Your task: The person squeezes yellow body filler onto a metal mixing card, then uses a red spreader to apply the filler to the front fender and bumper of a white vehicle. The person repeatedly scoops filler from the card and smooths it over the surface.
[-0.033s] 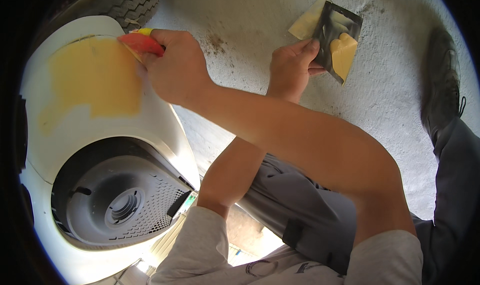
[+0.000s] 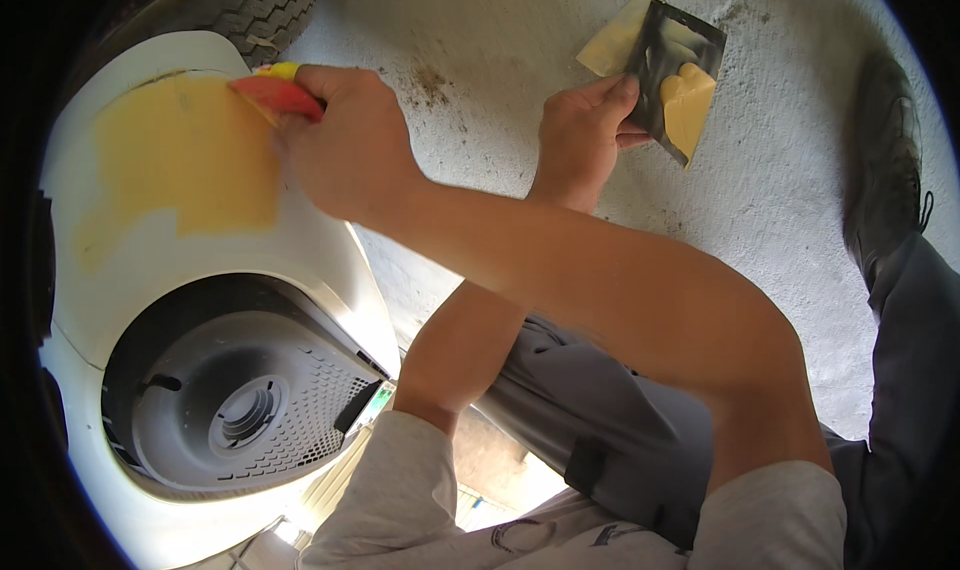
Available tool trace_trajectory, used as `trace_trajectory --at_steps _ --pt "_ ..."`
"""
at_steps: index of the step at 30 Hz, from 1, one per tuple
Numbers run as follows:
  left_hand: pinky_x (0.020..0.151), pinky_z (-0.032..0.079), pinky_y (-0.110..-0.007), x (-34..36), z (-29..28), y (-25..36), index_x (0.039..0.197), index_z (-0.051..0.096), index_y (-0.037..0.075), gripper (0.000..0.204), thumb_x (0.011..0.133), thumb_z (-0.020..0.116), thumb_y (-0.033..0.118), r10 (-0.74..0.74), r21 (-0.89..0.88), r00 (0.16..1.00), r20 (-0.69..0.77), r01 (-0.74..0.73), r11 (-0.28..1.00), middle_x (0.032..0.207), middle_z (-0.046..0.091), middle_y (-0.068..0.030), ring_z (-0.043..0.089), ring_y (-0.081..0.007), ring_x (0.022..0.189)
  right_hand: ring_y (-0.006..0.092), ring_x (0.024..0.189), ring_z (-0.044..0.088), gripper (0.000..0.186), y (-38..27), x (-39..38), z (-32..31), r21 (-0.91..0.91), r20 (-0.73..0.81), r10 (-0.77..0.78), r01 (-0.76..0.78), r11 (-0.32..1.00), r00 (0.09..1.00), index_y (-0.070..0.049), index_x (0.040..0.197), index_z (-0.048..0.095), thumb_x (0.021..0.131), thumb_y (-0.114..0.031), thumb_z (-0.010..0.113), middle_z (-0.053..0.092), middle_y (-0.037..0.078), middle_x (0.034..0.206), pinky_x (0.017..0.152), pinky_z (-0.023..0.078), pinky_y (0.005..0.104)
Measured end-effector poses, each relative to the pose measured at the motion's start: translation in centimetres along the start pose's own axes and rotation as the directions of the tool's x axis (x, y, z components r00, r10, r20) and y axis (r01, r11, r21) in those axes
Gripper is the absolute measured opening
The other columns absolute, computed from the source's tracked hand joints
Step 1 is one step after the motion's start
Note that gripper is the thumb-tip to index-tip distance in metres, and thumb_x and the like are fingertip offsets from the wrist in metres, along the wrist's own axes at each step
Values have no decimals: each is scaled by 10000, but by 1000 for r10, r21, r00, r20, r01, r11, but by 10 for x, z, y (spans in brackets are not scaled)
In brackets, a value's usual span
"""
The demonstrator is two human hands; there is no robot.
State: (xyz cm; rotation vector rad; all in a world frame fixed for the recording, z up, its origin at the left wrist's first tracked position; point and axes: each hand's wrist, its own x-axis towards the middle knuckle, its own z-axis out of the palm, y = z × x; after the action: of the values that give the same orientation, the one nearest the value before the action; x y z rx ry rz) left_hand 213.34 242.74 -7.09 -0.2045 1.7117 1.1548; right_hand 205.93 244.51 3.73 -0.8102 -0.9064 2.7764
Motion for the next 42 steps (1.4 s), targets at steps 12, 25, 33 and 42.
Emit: trace_trajectory --at_steps 12,25,33,42 --pt "688 618 -302 5 10 -7 1123 725 -89 300 1043 571 156 53 11 998 37 -53 999 890 738 -112 709 -149 734 168 807 673 322 29 7 -16 -84 5 61 -60 995 998 -27 1191 710 921 -201 711 736 100 962 716 543 336" --pt "740 626 -331 4 6 -7 1182 695 -97 325 1047 576 174 56 -49 997 54 -53 997 961 746 -136 735 -187 791 211 797 716 261 15 -6 -13 238 51 165 -172 956 985 -46 1114 754 882 -136 675 744 139 883 719 565 356" --pt "825 636 -383 3 7 -4 1271 661 -87 378 1053 591 214 16 11 998 61 -16 1000 1086 742 -170 749 -226 893 188 797 677 260 12 10 2 24 -10 182 -181 983 983 -24 1101 760 888 -160 697 743 125 906 716 537 340" --pt "832 632 -367 4 11 -6 1274 666 -76 362 1061 578 204 32 19 990 135 -35 999 1078 747 -157 746 -214 901 421 719 689 132 -26 -76 21 41 -101 26 -22 999 995 35 930 717 854 -61 668 665 287 808 667 538 436"
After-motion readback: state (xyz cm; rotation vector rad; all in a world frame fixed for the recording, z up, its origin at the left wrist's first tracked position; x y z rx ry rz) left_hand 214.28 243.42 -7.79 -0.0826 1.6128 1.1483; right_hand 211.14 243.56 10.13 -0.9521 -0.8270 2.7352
